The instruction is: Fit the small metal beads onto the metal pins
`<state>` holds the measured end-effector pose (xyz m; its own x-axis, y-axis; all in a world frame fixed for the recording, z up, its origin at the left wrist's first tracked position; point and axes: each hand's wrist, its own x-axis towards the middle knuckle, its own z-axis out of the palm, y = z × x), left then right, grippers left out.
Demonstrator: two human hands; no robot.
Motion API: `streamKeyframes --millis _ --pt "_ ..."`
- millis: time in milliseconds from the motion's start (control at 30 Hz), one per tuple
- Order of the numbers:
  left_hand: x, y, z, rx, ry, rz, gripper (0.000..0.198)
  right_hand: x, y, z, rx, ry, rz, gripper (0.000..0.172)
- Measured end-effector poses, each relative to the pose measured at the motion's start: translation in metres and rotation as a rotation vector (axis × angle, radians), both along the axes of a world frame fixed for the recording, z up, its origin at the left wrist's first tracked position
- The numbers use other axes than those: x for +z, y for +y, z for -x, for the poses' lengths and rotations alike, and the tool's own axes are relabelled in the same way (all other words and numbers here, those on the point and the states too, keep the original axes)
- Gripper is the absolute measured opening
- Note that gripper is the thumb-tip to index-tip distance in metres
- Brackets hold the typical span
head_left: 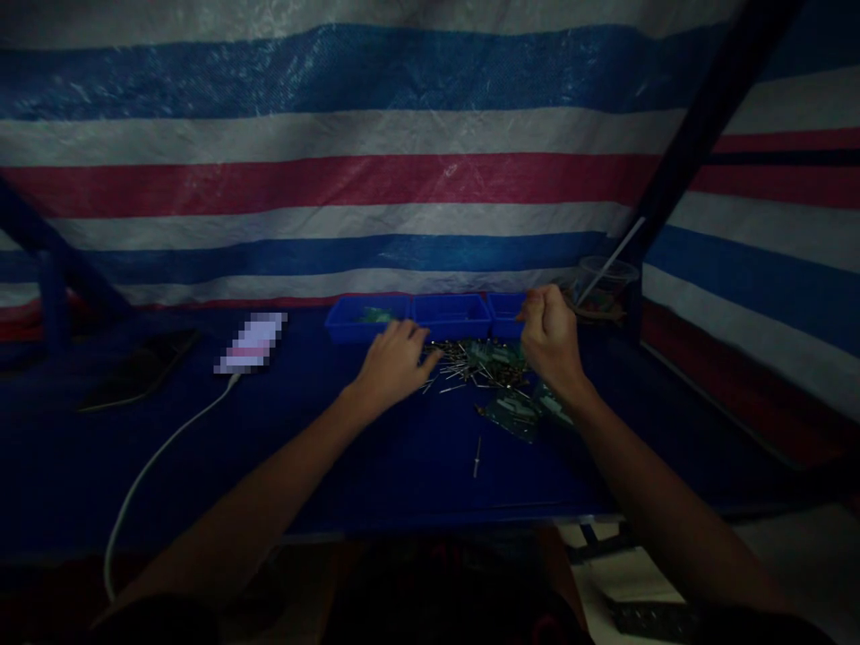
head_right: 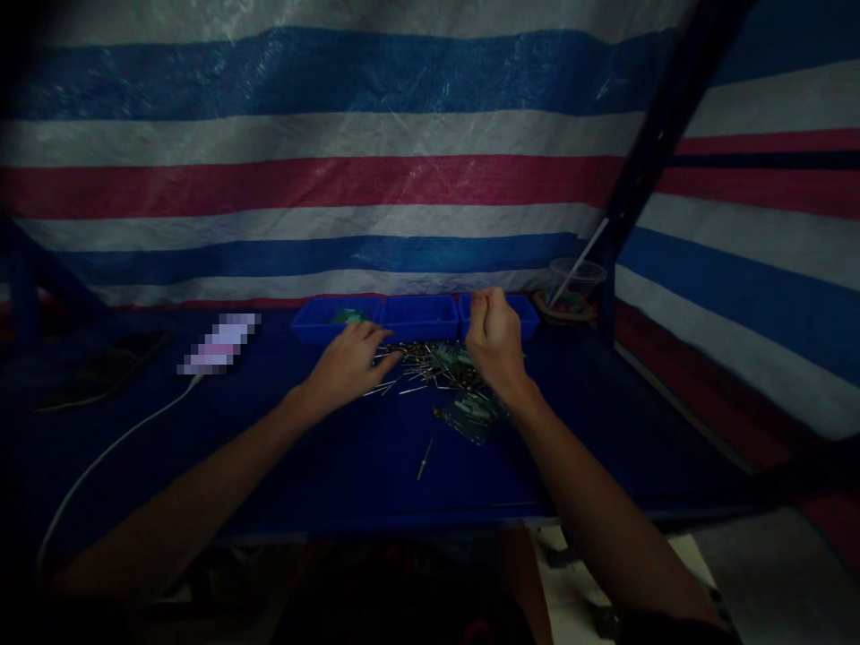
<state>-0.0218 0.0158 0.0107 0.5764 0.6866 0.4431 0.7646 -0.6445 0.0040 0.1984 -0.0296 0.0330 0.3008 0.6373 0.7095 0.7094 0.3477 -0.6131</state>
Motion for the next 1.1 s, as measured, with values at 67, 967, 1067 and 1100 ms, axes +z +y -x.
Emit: streamKeyframes --millis 67,967,1067,1100 --pt "-0.005 -0.005 -0.023 -0.140 0.067 0.023 0.034 -0.001 0.001 0.000 -0.014 -0.019 0.012 0.024" --pt "0.003 -0.014 -0.022 -0.374 -0.535 0.137 0.020 -0.022 0.007 0.038 0.592 0.686 0.573 0.029" --pt "0.004 -0.013 -0.024 -0.351 -0.548 0.237 0.017 -0.026 0.008 0.033 0.469 0.430 0.339 0.018" --pt "0.005 -0.011 -0.023 -0.317 -0.608 0.331 0.018 -0.027 0.007 0.032 0.428 0.313 0.263 0.016"
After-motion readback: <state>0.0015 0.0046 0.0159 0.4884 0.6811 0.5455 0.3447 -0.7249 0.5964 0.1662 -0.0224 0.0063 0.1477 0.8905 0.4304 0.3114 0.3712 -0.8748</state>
